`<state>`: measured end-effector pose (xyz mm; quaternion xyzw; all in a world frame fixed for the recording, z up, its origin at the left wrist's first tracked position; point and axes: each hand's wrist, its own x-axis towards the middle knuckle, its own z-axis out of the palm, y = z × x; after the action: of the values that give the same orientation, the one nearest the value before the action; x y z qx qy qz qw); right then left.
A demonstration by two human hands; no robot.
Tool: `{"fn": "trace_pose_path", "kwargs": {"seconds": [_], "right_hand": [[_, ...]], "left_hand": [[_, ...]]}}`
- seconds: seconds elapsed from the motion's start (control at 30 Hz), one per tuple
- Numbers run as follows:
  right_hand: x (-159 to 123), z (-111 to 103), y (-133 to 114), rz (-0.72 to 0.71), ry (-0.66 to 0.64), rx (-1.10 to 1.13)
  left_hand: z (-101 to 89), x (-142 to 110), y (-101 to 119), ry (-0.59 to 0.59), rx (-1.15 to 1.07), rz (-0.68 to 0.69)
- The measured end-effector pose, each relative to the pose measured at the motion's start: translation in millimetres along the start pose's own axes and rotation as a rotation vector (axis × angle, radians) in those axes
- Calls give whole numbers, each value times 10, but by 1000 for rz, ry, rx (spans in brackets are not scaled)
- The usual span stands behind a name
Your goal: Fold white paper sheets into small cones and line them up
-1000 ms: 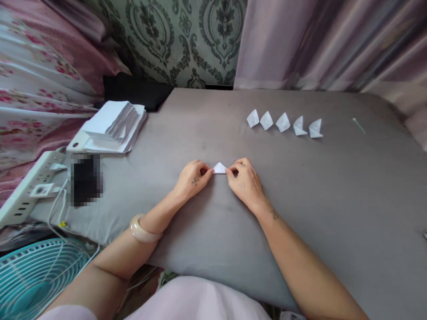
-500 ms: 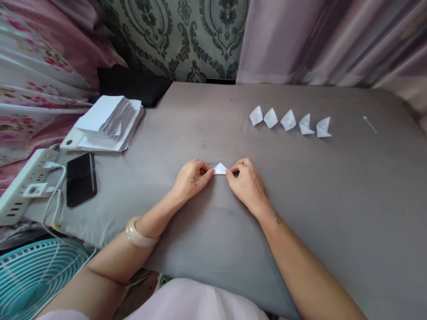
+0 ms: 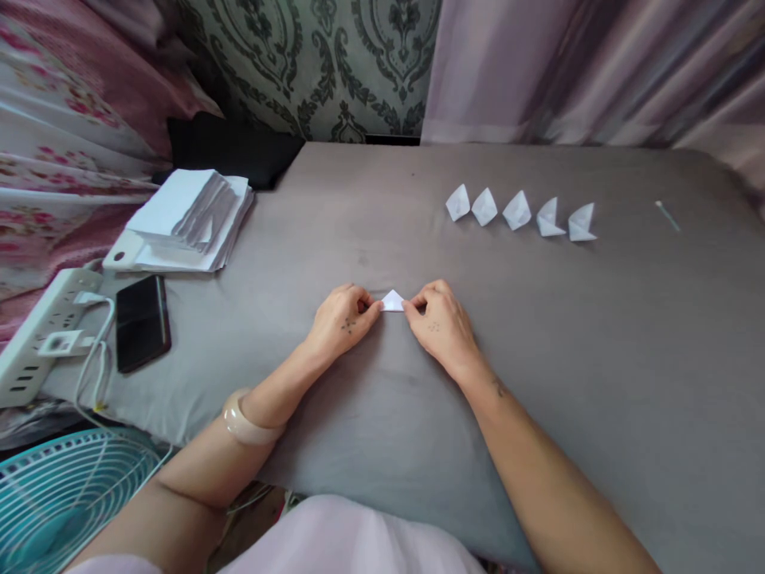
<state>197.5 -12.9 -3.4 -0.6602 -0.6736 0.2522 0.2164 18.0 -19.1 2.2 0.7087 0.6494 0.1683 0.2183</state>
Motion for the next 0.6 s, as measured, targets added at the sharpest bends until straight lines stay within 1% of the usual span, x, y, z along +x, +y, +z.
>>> {"fn": "trace_pose_path", "kwargs": {"seconds": [0.13,0.2,0.23,0.3,0.37,0.4,0.47,0.6], "right_hand": [[42,-50,42,25,-18,-14],[61,-82,55,22,-29,-9],[71,-99,60,15,-39,-2],[95,-129,72,5,-68,13],[118,-149,96,-7,-88,30],[125,-154,115,-21,-89,41],[117,-155,161,-50,-59,74],[-21,-131,242,-129,66,223]], "left_hand": [[-6,-6,-16,-18,8,14],[-5,-5,-32,-8,23,53],[-3,0,-41,3,32,103],[2,17,-58,15,48,250],[10,42,-72,-18,55,389],[13,54,-79,-42,56,431],[17,74,-93,-68,50,467],[16,88,-116,-55,23,476]]}}
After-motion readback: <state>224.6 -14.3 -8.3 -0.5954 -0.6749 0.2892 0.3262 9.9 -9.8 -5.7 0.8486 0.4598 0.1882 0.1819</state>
